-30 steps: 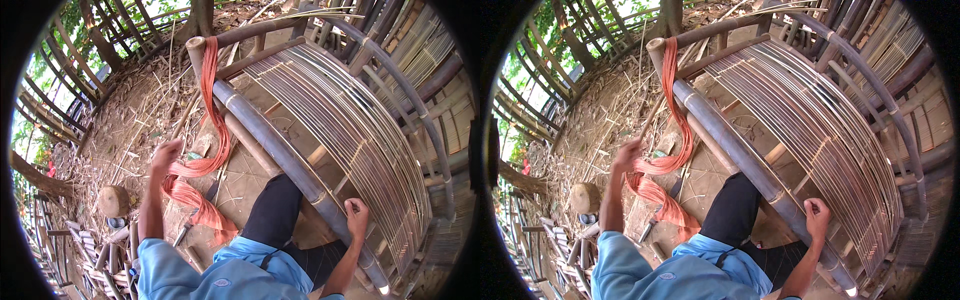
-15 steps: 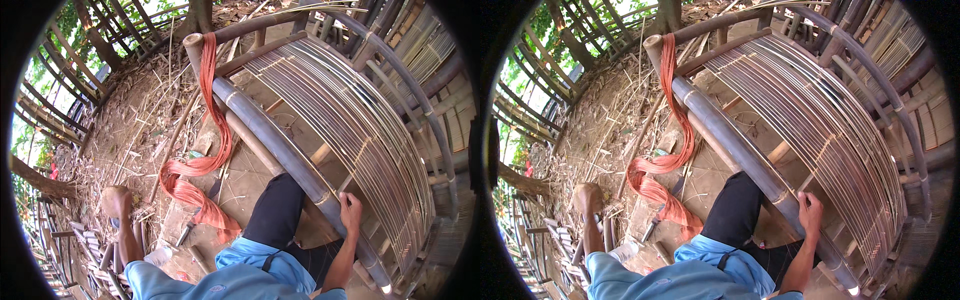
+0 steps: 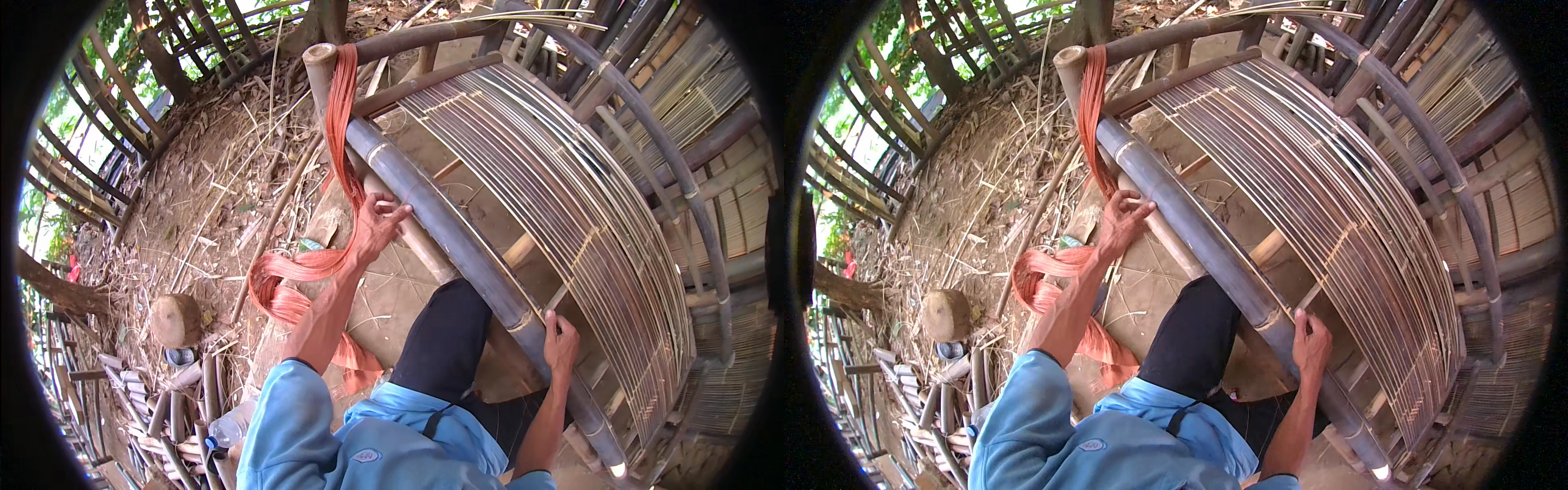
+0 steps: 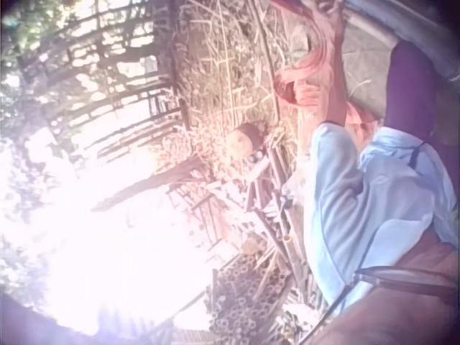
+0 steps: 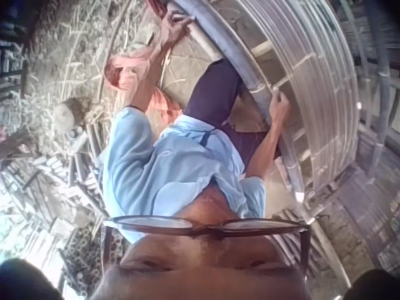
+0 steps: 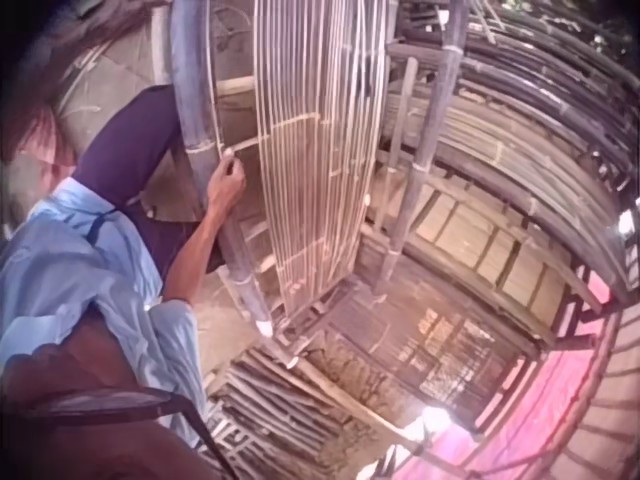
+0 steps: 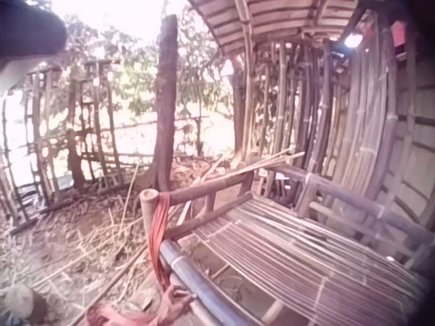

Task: The person weaves thin bamboo strips into a wooden frame by hand, pulling the strips through the frame and securing them with thin twine.

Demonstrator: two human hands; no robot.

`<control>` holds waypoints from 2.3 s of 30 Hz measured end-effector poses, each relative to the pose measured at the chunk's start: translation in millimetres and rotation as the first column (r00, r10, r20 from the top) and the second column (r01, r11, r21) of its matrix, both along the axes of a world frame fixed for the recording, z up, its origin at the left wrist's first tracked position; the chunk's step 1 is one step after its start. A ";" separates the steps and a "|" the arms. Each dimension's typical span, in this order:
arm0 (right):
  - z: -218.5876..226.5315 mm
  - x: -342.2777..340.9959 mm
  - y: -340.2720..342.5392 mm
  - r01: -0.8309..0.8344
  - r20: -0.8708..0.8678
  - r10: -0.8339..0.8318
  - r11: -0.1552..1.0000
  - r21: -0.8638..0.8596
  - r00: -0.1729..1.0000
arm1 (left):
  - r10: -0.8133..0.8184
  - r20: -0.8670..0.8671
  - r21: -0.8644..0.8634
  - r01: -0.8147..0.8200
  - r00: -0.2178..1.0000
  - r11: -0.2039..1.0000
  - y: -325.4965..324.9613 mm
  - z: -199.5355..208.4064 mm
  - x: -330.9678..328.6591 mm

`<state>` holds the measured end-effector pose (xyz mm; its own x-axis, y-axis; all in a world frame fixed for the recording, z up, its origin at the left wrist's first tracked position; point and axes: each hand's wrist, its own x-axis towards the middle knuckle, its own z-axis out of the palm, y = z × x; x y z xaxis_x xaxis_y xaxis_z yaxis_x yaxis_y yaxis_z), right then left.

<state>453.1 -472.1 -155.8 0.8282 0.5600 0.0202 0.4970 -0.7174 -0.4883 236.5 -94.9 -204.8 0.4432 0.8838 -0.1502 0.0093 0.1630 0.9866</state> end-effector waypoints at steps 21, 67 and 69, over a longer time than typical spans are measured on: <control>0.9 -125.1 260.4 0.271 -0.845 0.463 0.806 0.527 0.267 | -0.619 -0.231 -0.152 0.600 0.751 0.785 -40.2 81.9 -78.6; 46.0 -88.6 179.4 -0.338 -0.268 0.548 0.760 0.555 0.793 | 0.022 0.320 0.305 -0.125 0.947 0.944 135.8 231.1 -177.6; 44.8 -69.2 187.1 -0.224 -0.341 0.482 0.784 0.578 0.807 | 0.012 0.554 0.209 -0.152 0.833 0.966 196.2 247.8 -255.0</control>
<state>383.9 -285.0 -111.0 0.5538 0.8307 0.0565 0.2954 -0.1326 -0.9461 -18.4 101.3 42.9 0.3146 0.8976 0.3087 -0.5424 -0.0969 0.8345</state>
